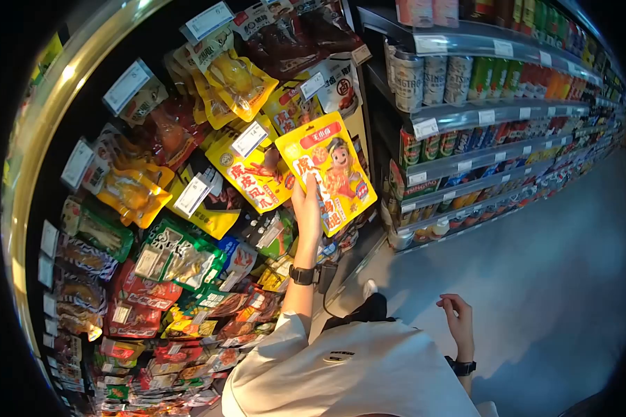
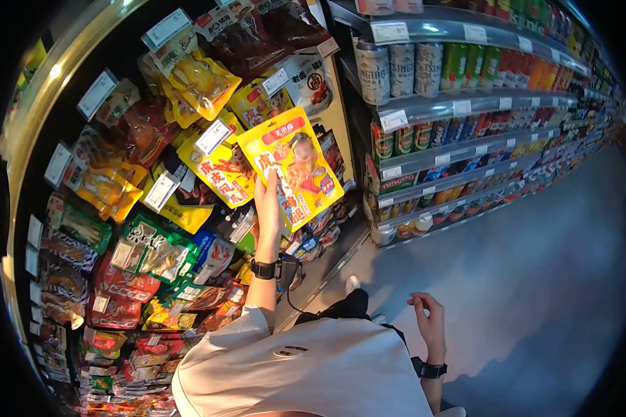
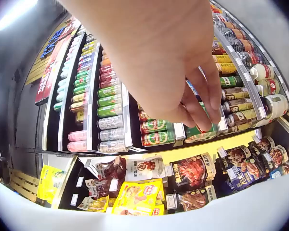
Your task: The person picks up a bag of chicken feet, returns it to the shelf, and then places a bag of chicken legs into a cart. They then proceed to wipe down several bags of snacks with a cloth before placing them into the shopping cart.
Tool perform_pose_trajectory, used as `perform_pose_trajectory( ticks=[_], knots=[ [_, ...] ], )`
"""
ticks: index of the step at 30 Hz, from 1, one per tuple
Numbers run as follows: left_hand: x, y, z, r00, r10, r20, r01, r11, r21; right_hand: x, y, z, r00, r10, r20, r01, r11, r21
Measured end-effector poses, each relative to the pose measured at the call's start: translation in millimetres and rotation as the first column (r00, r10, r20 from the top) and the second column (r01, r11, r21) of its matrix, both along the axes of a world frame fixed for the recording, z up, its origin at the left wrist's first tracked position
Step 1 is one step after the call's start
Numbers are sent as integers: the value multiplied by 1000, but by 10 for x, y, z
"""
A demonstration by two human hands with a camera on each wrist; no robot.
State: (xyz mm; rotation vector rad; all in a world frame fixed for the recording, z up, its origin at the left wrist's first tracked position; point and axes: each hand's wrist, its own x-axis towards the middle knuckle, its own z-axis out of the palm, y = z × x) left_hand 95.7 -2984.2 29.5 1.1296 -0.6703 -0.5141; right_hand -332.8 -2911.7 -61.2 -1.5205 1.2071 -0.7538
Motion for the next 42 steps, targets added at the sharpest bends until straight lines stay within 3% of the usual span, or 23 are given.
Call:
perform_pose_trajectory(
  ticks=[5,6,10,13,23,27,32,35,39,41,42],
  knots=[
    [368,-699,8,998,17,-65,-23,995,-98,453,-608,104,997,6,-72,-6,1000,-2],
    [417,-770,46,999,28,-34,-30,999,-44,560,-712,109,998,11,-55,-11,1000,4],
    [482,-902,245,999,42,31,-36,984,-176,902,-1104,114,993,82,-80,-80,996,27],
    [562,-979,243,993,92,68,-90,995,-30,1115,-1335,163,988,108,-109,-104,994,38],
    [583,-1112,140,995,86,50,-89,995,44,1400,-1745,148,975,194,-113,-190,981,42],
    [648,-1103,33,996,80,-46,-76,994,77,1447,-1821,65,970,215,-109,-210,976,58],
    [821,-1295,-242,965,254,57,-258,964,60,1518,-1894,71,960,246,-137,-240,969,61],
    [974,-1390,-381,959,266,98,-273,960,62,1533,-1926,84,959,253,-128,-247,967,61],
    [1065,-1431,-435,915,308,260,-361,913,189,1516,-1974,99,958,264,-114,-257,964,70],
    [964,-1349,-318,960,275,59,-282,941,188,1475,-1990,62,957,270,-102,-265,962,61],
    [973,-1331,-333,959,267,90,-282,917,282,1441,-2002,45,957,274,-96,-269,961,57]
  ],
)
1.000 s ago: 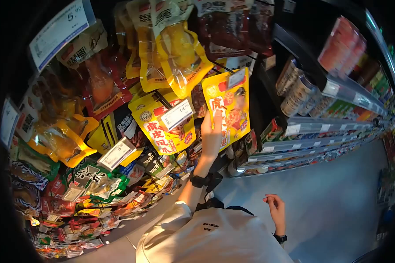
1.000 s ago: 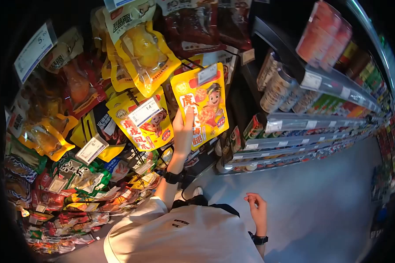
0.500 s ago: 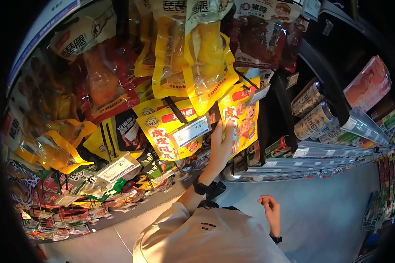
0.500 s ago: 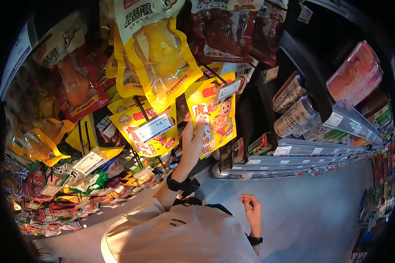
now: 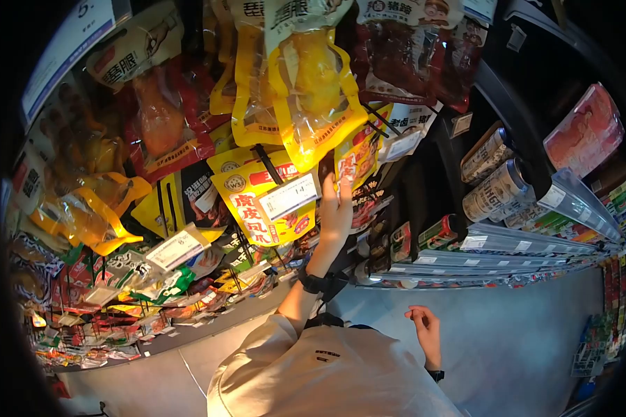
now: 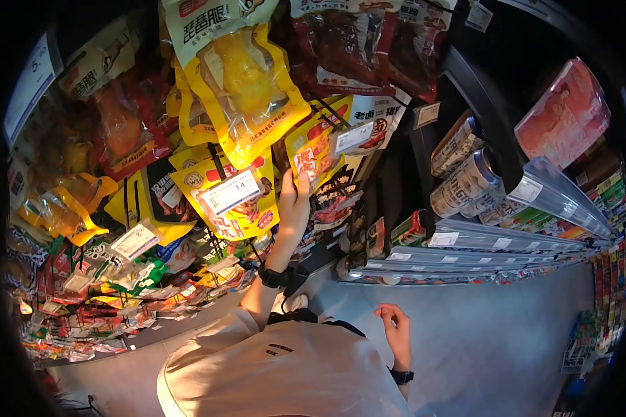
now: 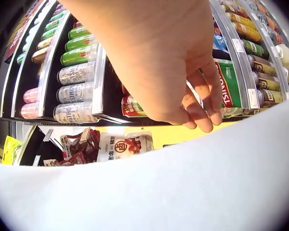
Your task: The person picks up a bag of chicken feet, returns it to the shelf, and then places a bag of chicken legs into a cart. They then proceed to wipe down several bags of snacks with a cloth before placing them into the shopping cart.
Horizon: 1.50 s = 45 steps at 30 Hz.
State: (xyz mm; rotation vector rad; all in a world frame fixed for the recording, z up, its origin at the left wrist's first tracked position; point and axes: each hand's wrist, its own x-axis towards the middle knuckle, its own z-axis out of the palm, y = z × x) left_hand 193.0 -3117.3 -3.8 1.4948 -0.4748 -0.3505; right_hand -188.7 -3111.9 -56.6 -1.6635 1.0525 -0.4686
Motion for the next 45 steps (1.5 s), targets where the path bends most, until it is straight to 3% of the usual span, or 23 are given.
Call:
perform_pose_trajectory(
  ticks=[3,4,7,13,15,19,21,24,26,29,31,34,39,43,45],
  knots=[
    [-224,101,22,982,87,165,-83,996,-33,-157,-63,-28,999,45,18,-46,999,13],
    [-286,137,14,971,92,219,-104,993,46,-216,-79,-43,999,47,18,-47,999,10],
    [-591,287,6,946,136,294,-158,986,52,-451,-87,-79,998,61,31,-61,998,24],
    [-1068,851,-81,957,78,279,-120,983,136,-917,-131,-297,981,168,99,-176,982,70],
    [-1300,1163,60,994,57,88,-68,991,118,-1053,-111,-429,967,247,60,-252,962,107],
    [-1492,1923,-46,981,92,168,-100,994,40,-1024,46,-431,904,427,-25,-422,900,106],
    [-1565,2434,-75,994,108,15,-108,994,21,-910,170,-444,859,512,7,-511,855,93],
    [-1751,3276,5,958,282,60,-286,956,64,-577,430,-610,745,664,57,-667,743,56],
    [-1971,3904,89,911,413,-5,-413,910,43,-330,772,-654,640,766,58,-768,637,62],
    [-2355,5027,76,781,624,-10,-624,781,-3,138,1480,-622,454,891,19,-889,451,78],
    [-2740,5888,43,638,760,127,-765,606,218,367,2051,-729,334,942,8,-941,333,63],
    [-3353,7166,-90,556,820,137,-815,504,286,694,3131,-724,159,986,49,-985,155,79],
    [-4278,8829,-18,261,923,281,-944,183,276,1067,5023,-628,-151,989,-1,-988,-151,44],
    [-4713,9832,-34,76,955,286,-976,13,216,1218,6259,-425,-255,966,51,-965,-258,45],
    [-4813,10221,13,10,953,303,-951,-84,296,1328,6763,-433,-308,950,41,-949,-310,60]
  ],
)
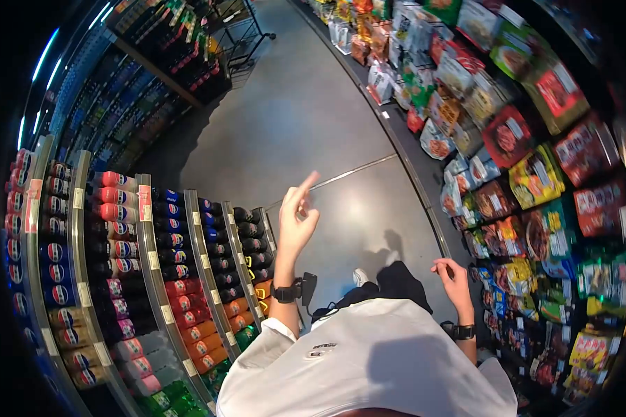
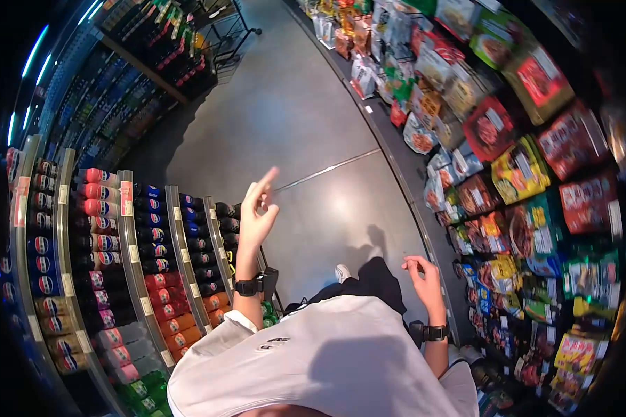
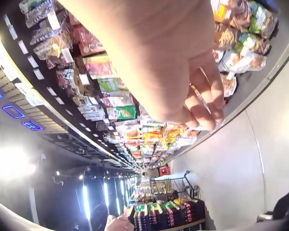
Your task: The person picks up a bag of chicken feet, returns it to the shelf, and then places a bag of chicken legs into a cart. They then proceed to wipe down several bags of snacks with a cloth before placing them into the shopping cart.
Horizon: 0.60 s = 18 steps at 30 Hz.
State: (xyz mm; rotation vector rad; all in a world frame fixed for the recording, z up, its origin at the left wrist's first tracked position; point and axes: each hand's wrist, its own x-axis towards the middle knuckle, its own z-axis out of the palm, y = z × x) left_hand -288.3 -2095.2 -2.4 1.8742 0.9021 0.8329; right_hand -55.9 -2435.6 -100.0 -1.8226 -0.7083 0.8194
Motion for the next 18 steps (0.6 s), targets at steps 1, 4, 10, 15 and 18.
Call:
perform_pose_trajectory(
  ticks=[1,4,10,15,18],
  knots=[
    [-11,203,-37,1000,19,14,-18,999,-43,75,229,-49,1000,13,9,-13,999,-31],
    [-72,836,-206,999,40,-12,-41,984,-175,358,933,-230,997,83,2,-83,994,-67],
    [218,2271,-313,965,253,-68,-261,954,-147,1172,2666,-568,988,152,-21,-152,988,-5],
    [762,3429,60,940,317,-126,-332,935,-124,1978,4263,-401,981,192,9,-192,979,71],
    [1011,4093,121,936,335,-111,-348,926,-145,2378,5123,-284,979,199,-33,-196,978,74]
  ],
)
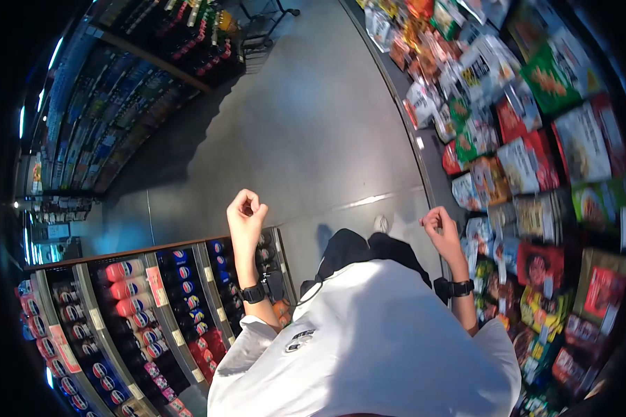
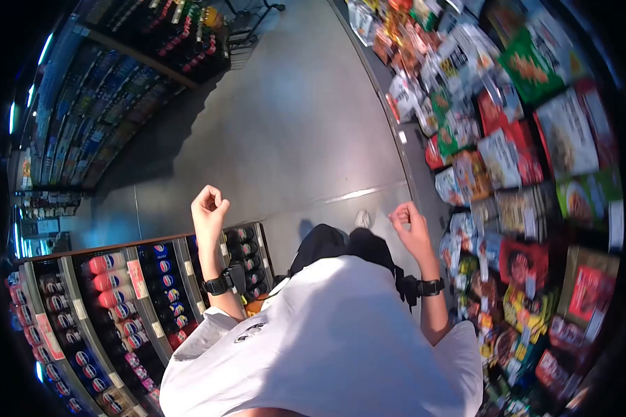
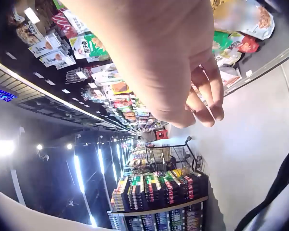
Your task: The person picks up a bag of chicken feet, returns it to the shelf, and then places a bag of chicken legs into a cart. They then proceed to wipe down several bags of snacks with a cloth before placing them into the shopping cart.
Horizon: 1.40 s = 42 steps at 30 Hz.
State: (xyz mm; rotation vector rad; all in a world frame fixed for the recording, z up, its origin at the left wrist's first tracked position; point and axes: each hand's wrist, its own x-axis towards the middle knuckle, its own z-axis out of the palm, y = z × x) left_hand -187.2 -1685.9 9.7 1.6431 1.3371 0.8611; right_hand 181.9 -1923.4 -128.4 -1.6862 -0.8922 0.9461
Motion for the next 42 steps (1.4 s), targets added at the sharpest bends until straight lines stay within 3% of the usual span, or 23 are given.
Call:
perform_pose_trajectory(
  ticks=[3,9,13,18,20,21,24,27,31,36,38,39,42],
  knots=[
    [173,639,-1,999,38,30,-38,999,18,292,803,13,990,103,95,-106,994,30],
    [512,2215,-300,992,111,60,-113,993,22,638,2607,4,965,246,90,-246,969,-5],
    [680,3551,-529,983,152,105,-158,986,56,898,3835,-120,974,226,30,-225,974,-36],
    [921,5168,-313,971,172,164,-184,981,59,1159,5455,162,985,173,18,-173,984,37],
    [1095,5764,-256,976,163,142,-172,984,53,1250,6019,398,981,149,126,-148,989,-20],
    [1208,6067,-236,979,155,131,-164,985,56,1303,6264,388,988,118,99,-121,992,23],
    [1591,6859,-277,983,60,173,-69,996,48,1533,6962,255,990,109,84,-104,993,-61],
    [1957,7646,-465,980,-15,198,13,1000,10,1726,7716,18,973,132,192,-121,991,-64],
    [2321,8854,-678,991,-2,135,2,1000,-2,2159,9008,-243,972,161,171,-148,985,-84],
    [2628,10380,-499,992,121,39,-124,989,79,2876,10807,-458,951,178,252,-156,982,-105],
    [2707,10841,-294,986,166,28,-168,982,91,3058,11536,-431,981,157,116,-161,987,27],
    [2728,11042,-198,983,180,26,-182,977,115,3081,11924,-136,976,194,100,-201,978,64],
    [2727,11603,-18,961,274,46,-278,953,125,3190,12936,62,953,274,132,-286,955,76]
  ],
)
